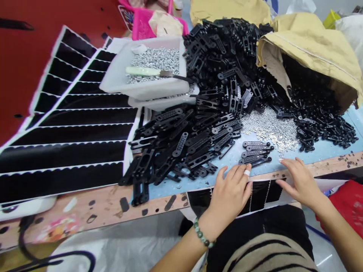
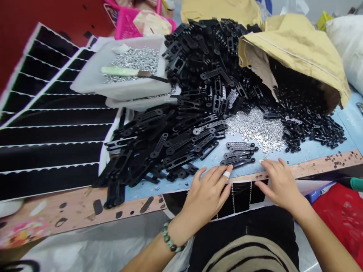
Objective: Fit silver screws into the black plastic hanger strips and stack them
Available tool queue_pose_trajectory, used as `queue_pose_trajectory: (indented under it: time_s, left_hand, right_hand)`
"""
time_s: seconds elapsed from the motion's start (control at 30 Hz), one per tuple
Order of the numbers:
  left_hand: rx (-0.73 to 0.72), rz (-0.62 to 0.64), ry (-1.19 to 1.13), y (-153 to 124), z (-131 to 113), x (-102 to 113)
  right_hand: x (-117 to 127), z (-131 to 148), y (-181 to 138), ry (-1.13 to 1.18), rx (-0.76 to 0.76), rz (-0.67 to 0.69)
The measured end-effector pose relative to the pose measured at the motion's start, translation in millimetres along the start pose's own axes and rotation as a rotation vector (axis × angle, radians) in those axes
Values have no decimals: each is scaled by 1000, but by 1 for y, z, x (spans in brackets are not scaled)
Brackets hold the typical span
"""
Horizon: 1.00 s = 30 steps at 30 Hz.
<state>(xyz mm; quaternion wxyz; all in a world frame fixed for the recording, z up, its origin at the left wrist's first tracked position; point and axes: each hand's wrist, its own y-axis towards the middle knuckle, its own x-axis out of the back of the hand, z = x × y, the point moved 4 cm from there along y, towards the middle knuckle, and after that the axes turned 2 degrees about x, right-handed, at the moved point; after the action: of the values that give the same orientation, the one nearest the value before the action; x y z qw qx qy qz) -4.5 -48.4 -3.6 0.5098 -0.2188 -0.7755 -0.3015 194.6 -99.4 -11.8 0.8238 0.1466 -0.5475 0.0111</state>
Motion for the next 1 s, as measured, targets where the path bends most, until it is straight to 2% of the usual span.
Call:
queue_pose_trajectory:
  time_s: [0.07, 0.13, 0.17, 0.23, 0.27, 0.33, 0.4, 0.43, 0.53, 0.63, 0.7, 0.8, 0.9, 1.0]
  left_hand:
    - [-21, -13, -34, 5, -7, 9]
    - [-74, 44, -112, 14, -16, 15]
    - [-105, 128, -157, 20, -19, 15]
    - [-156, 390, -239, 32, -24, 10]
    - [-168, 528, -277, 37, -24, 6]
    - [-159, 722, -367, 47, -23, 1]
    - [-144, 794, -505, 56, -21, -1]
    - [-141, 816, -586, 58, -21, -2]
    - [-130, 895, -778, 60, -21, -7]
    - [-66, 960, -816, 58, -18, -18]
    - [-36, 996, -831, 57, -17, -23]
    - [-45, 1038, -910, 58, -22, -26]
    - [-75, 1104, -969, 58, -32, -30]
    - [-76, 1158, -932, 59, -40, -38]
  right_hand:
    - [3, -4, -10, 57, 30, 141]
    - [9, -4, -14, 153, 81, 245]
    - [13, -2, -14, 207, 106, 273]
    - [22, 0, -13, 265, 128, 262]
    - [27, 1, -13, 243, 112, 206]
    - [35, 3, -16, 122, 29, -20]
    - [38, 11, -27, 14, -48, -258]
    - [36, 16, -34, -2, -68, -326]
    - [24, 29, -53, 3, -85, -389]
    - [20, 35, -67, 18, -58, -492]
    - [15, 34, -69, 110, -66, -416]
    - [0, 30, -68, 203, -213, -228]
    - [-17, 28, -74, 257, -380, -191]
    - [-34, 30, -83, 380, -501, -168]
